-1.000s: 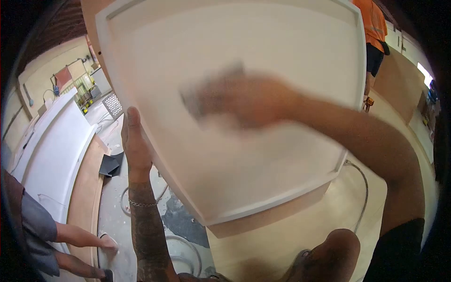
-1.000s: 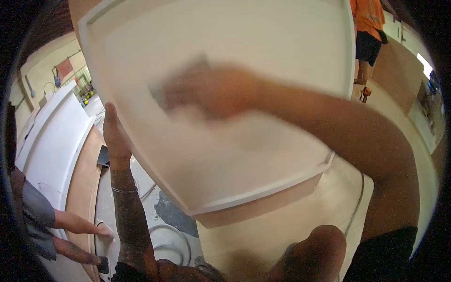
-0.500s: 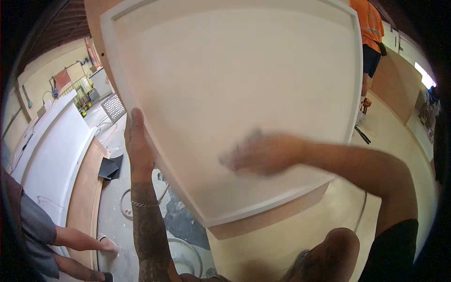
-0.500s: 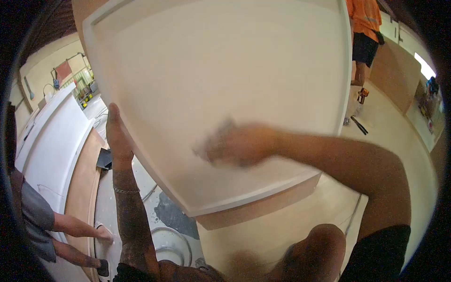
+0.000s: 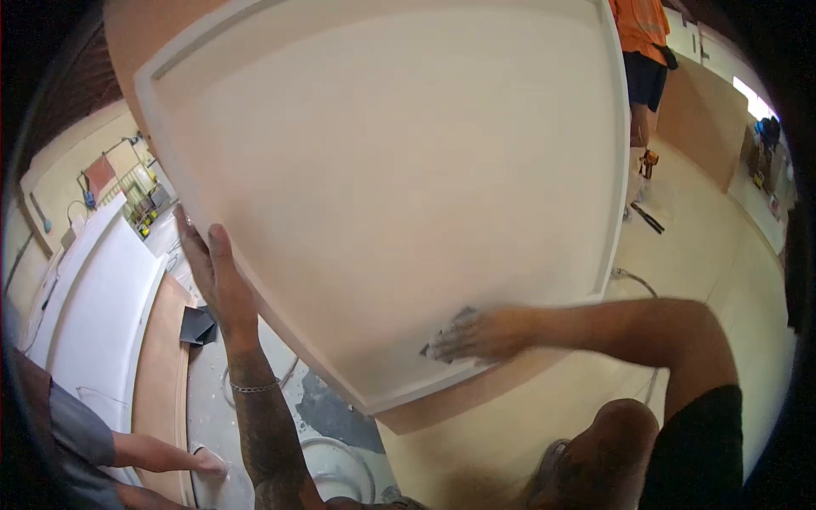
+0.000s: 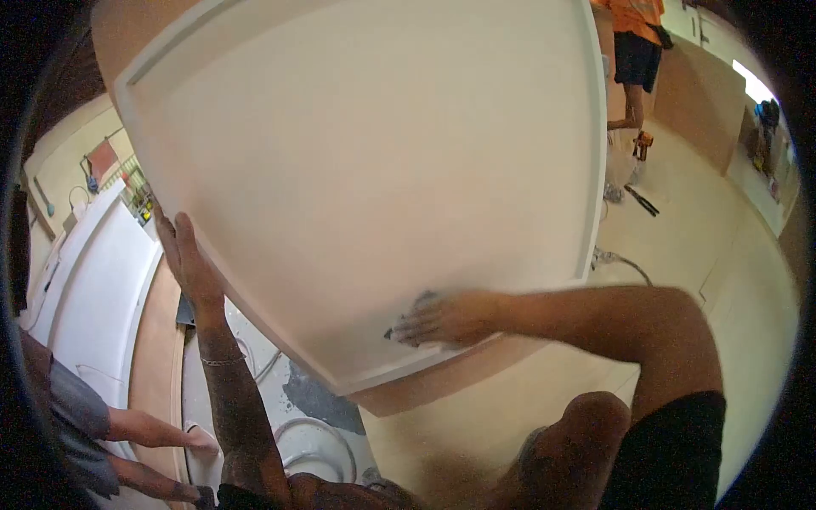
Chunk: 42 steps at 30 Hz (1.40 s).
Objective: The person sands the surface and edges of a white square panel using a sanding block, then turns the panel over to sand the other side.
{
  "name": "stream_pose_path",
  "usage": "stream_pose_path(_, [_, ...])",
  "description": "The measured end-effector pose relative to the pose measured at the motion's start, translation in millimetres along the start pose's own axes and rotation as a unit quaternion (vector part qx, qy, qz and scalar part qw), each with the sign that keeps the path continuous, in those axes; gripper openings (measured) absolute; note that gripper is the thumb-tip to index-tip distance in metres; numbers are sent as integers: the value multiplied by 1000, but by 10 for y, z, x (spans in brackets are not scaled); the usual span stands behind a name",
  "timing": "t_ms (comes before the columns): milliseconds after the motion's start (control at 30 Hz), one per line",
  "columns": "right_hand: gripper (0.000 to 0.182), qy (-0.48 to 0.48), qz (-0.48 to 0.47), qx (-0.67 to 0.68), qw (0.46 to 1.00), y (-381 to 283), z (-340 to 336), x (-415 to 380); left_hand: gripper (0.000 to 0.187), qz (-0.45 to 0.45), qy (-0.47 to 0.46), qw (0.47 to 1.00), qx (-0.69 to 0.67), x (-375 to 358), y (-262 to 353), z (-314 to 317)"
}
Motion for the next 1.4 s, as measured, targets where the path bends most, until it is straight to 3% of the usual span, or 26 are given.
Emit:
stream_pose_path(33, [67, -134, 63, -24, 989, 111, -298, 214, 75, 90, 29, 993, 68, -28, 114, -20])
stream_pose_path(67, [69, -267, 121, -48, 955, 363, -508, 302, 75, 89, 27, 993, 71, -53, 125, -8])
stream_pose_path(100, [58, -84, 68, -88, 990, 553, -920, 476, 76, 165, 60, 971, 161, -106, 240, -21])
stream_pose_path(133, [50, -23, 20, -189, 981, 841, -1283, 637, 77, 239, 89, 935, 248, -169, 353, -7])
stream_pose_path(167, [45, 54, 38, -252, 965, 869, -1907, 818, 81, 266, 89, 923, 264, -205, 439, 46])
stream_pose_path(267, [46, 309, 71, -421, 850, 1051, -2999, 975, 80, 339, 48, 901, 268, -281, 683, 281])
stream_pose_path(300, [46, 315, 73, -418, 849, 1046, -2931, 989, 67, 344, 15, 896, 280, -309, 776, 347])
stream_pose_path(367, [51, 436, 154, -394, 794, 949, -2699, 935, 65, 342, -14, 904, 256, -358, 809, 492])
stream_pose_path(400, [63, 380, 198, -315, 847, 863, -2330, 944, 63, 339, -43, 912, 227, -357, 811, 578])
stream_pose_path(433, [65, 328, 207, -257, 885, 742, -1892, 942, 59, 352, -79, 910, 205, -373, 749, 661])
stream_pose_path(467, [63, 186, 243, -317, 898, 557, -1446, 972, 55, 366, -126, 897, 215, -425, 784, 778])
stream_pose_path(500, [61, 201, 165, -227, 939, 393, -1071, 890, 53, 355, -183, 887, 231, -496, 788, 888])
stream_pose_path(533, [60, 161, 123, -295, 934, 186, -866, 727, 52, 363, -235, 866, 250, -591, 761, 985])
stream_pose_path(567, [59, 198, 100, -247, 943, 110, -722, 559, 51, 371, -288, 842, 267, -690, 704, 1059])
stream_pose_path(667, [47, 223, 59, -128, 965, 185, -664, 399, 45, 394, -351, 817, 234, -1055, 621, 1109])
stream_pose_path(700, [47, 218, 74, -143, 963, 216, -647, 359, 39, 414, -357, 804, 233, -1214, 590, 1084])
stream_pose_path(767, [37, 275, 29, -1, 961, 227, -680, 353, 29, 446, -384, 783, 200, -1479, 523, 1000])
stream_pose_path(833, [27, 381, 6, 45, 924, 242, -807, 328, 24, 463, -406, 772, 160, -1607, 452, 972])
stream_pose_path(900, [23, 396, 20, 75, 915, 328, -824, 346, 22, 406, -458, 761, 214, -1599, 327, 1017])
stream_pose_path(1033, [16, 463, 42, 193, 864, 415, -903, 340, 25, 394, -449, 758, 261, -1500, 190, 1058])
stream_pose_path(1067, [16, 464, 43, 192, 864, 426, -973, 313, 30, 377, -472, 730, 321, -1510, 218, 1132])
stream_pose_path(1133, [16, 483, 151, 69, 860, 476, -1253, 195, 35, 363, -492, 698, 372, -1526, 241, 1198])
stream_pose_path(1200, [17, 542, 166, -17, 824, 451, -1891, 77, 51, 398, -527, 627, 414, -1641, 179, 1223])
stream_pose_path(1267, [13, 639, 157, -57, 750, 404, -2677, -29, 57, 392, -528, 611, 440, -1698, -19, 1158])
stream_pose_path(1333, [6, 744, 118, 21, 657, 361, -3225, -233, 64, 382, -528, 590, 476, -1653, -90, 1133])
stream_pose_path(1400, [10, 828, 55, 110, 546, 344, -3353, -536, 69, 435, -537, 594, 413, -1615, 49, 1155])
Point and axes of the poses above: each hand's wrist, its own x-axis towards the middle knuckle, its own z-axis out of the palm, y = z × x, the point moved 6 cm from there along x, towards the middle knuckle, and after that the axes turned 3 degrees about -x, right-handed, at the moved point
